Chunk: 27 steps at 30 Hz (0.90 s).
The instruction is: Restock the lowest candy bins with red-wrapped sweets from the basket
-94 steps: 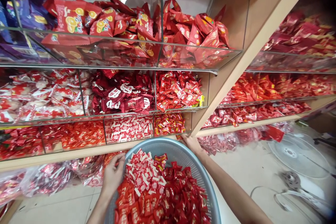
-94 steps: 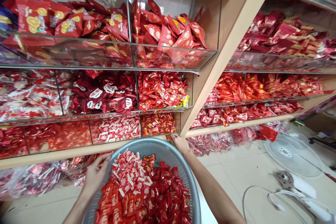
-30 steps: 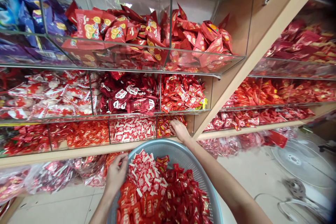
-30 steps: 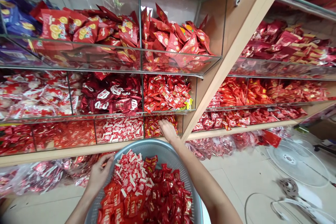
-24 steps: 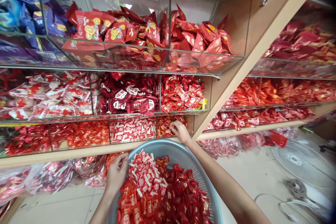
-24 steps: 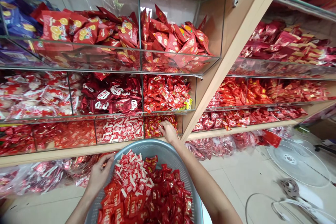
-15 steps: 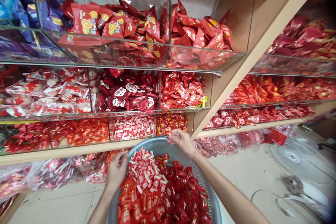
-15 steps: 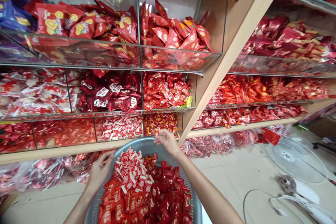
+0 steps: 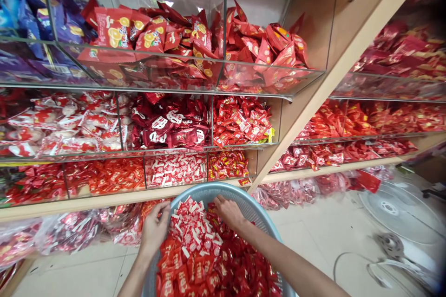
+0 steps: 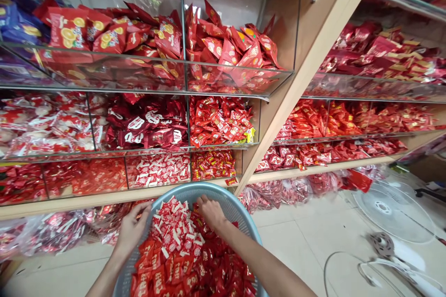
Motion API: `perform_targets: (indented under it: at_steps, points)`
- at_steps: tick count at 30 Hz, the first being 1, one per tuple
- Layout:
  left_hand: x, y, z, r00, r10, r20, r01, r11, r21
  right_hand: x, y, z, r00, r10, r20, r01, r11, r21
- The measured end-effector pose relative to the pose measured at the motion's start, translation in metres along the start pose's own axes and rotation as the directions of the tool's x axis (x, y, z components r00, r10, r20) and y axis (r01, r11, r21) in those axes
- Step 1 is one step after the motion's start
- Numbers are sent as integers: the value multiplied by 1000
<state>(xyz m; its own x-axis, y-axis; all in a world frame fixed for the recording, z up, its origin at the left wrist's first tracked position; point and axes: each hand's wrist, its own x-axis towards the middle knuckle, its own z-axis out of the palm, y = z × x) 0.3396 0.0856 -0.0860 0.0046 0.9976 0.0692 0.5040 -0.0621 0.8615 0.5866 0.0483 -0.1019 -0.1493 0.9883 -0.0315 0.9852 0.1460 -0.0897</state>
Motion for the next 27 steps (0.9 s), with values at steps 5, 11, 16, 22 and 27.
perform_targets:
  at_steps: [5,11,16,22,27]
  points:
    - [1,-6,1,1000,7,-4,-7,1000,10,3,3,-30,996,-41,-84,51,993,111]
    - [0,-4,1,1000,6,1,-6,1000,-10,37,49,-78,957,149,-250,-98,974,206]
    - [0,-2,1,1000,-19,14,20,999,-35,68,71,-75,947,277,-162,-262,959,106]
    - [-1,-2,0,999,-42,30,43,998,-52,74,70,-69,945,257,-202,-246,966,78]
    - [-1,-1,-1,998,-42,36,44,998,-52,64,82,-66,892,289,-349,-182,934,309]
